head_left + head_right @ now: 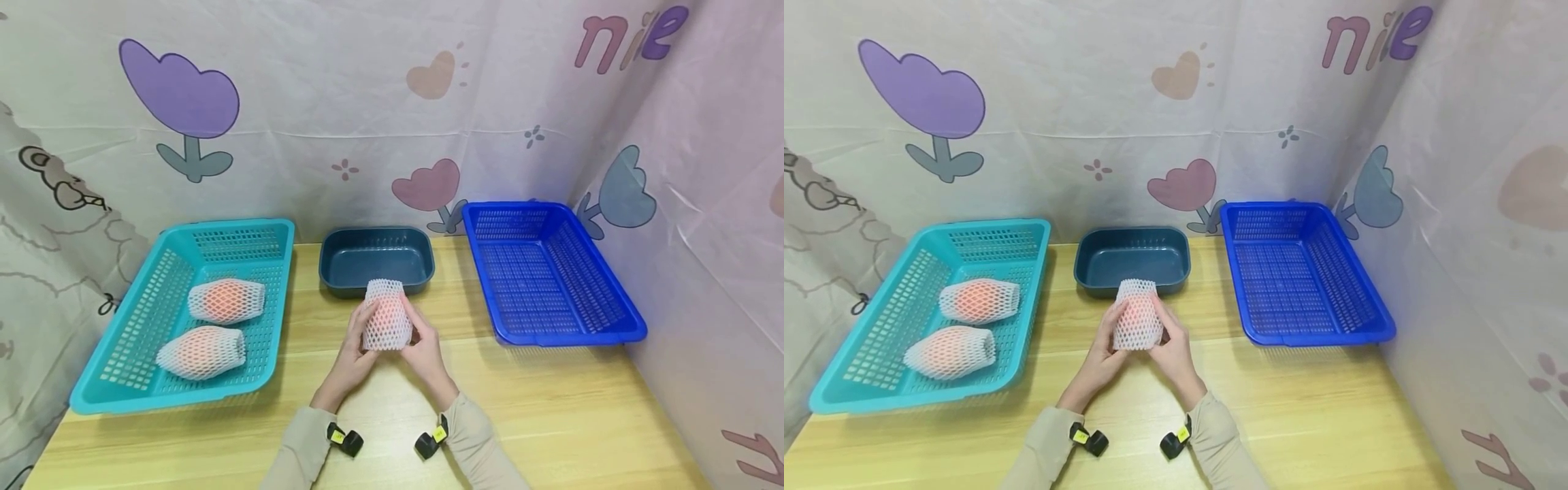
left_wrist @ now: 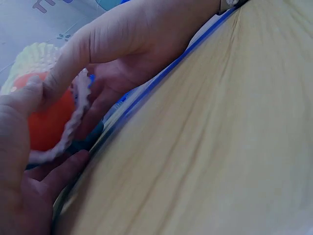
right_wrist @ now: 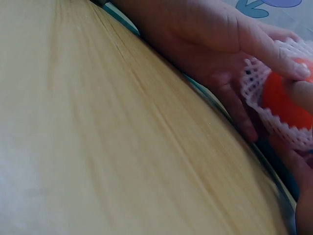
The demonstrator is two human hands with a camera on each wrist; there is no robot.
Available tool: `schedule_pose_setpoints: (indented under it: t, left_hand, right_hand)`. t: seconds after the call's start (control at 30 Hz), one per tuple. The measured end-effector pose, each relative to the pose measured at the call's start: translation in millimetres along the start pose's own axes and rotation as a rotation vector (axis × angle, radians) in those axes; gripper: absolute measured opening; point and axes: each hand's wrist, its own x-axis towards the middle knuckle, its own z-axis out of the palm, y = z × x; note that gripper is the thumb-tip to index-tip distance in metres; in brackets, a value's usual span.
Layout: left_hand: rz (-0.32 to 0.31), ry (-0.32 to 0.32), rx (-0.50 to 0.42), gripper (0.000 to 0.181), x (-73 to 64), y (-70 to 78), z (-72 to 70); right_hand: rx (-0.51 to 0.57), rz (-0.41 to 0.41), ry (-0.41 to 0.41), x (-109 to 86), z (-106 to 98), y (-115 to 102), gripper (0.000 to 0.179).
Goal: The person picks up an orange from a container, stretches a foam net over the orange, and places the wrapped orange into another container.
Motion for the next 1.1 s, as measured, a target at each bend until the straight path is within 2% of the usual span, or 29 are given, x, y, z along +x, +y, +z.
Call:
schedule_pose_setpoints:
  t: [0.13, 0.3, 0.4, 0.53, 0.67, 0.73, 0.83, 0.9, 1.0, 1.1]
  left_hand:
    - [-0.048, 0.087, 0.012, 0.084, 0.2, 0.6, 0.9]
    - [-0.051, 0.168, 0.023, 0.082, 0.3, -0.1, 1.4]
    - [-0.054, 0.180, 0.007, 0.081, 0.1, -0.5, 1.6]
    - [-0.071, 0.189, -0.022, 0.081, -0.2, -0.3, 1.3]
    - [-0.072, 0.196, -0.030, 0.077, -0.7, 0.7, -0.1]
    - [-0.077, 0.197, -0.031, 0.076, -0.8, 1.2, -0.7]
    - [-0.089, 0.200, -0.050, 0.079, -0.4, 0.5, -1.3]
    - [-0.086, 0.193, -0.070, 0.082, -0.6, -0.5, -1.4]
    - [-0.063, 0.175, -0.131, 0.086, -2.0, -12.0, -0.5]
    - [-0.034, 0.140, -0.207, 0.092, -3.8, -24.9, 0.5]
  right_hand:
    - [0.034, -0.080, -0.017, -1.7, 0.4, 2.5, 0.063]
    - [0.039, -0.227, 0.017, -0.1, 1.5, 6.9, 0.037]
    - [0.039, -0.309, 0.014, 1.0, 1.9, 13.0, 0.038]
    - [0.020, -0.379, -0.007, 1.4, 2.2, 28.3, 0.043]
    - [-0.014, -0.425, -0.051, 1.4, 1.2, 37.5, 0.044]
    - [0.007, -0.431, -0.081, 1.3, 0.1, 37.1, 0.046]
    - [0.113, -0.390, -0.117, 0.5, -1.5, 35.9, 0.052]
    - [0.202, -0.329, -0.118, -0.7, -2.3, 34.8, 0.053]
    - [0.270, -0.170, -0.079, -3.1, -2.4, 33.8, 0.052]
    - [0.291, 0.047, -0.035, -4.9, -1.3, 32.6, 0.057]
